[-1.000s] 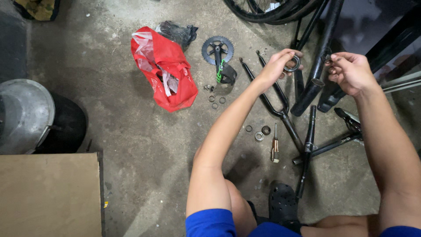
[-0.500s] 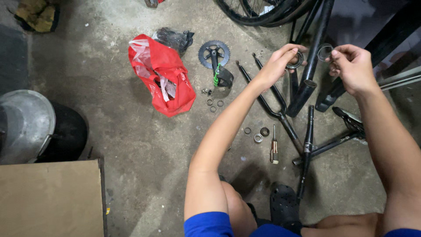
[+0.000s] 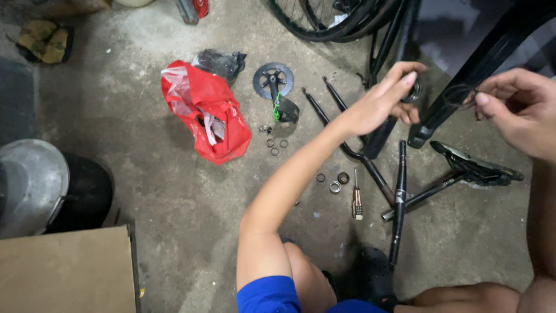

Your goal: The person disassembles and cleans components of a bicycle headset, including bearings and rings, before reassembling the fork onto the frame.

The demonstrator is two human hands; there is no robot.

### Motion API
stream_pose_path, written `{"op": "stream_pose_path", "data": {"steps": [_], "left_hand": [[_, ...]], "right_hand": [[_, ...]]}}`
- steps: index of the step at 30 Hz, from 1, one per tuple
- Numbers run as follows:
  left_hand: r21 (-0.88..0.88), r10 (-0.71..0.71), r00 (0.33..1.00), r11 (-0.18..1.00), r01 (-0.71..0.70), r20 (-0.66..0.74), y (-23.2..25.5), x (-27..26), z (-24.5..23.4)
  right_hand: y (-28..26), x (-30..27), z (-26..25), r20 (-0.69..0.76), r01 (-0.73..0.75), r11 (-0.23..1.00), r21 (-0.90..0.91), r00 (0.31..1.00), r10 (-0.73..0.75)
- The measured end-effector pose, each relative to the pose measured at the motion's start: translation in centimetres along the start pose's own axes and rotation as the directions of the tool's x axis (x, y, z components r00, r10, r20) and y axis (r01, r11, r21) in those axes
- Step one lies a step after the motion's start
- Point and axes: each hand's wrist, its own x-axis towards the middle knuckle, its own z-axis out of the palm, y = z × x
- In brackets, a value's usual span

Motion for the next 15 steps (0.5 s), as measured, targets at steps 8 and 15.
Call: {"op": "stream_pose_path", "data": {"steps": [8, 15], "left_hand": [[0.182, 0.086, 0.996, 0.98, -0.086, 0.008, 1.8, -0.2, 3.8], [0.127, 0.182, 0.981, 0.977, -0.173, -0.065, 0.3, 0.4, 4.4]], "right_hand": [[-2.1, 0.5, -1.9, 0.154, 0.059, 0.987, -0.153, 0.987, -0.036], [-2.5, 1.2, -2.0, 0.117, 0.064, 0.992, -0.113, 0.992, -0.051]]}}
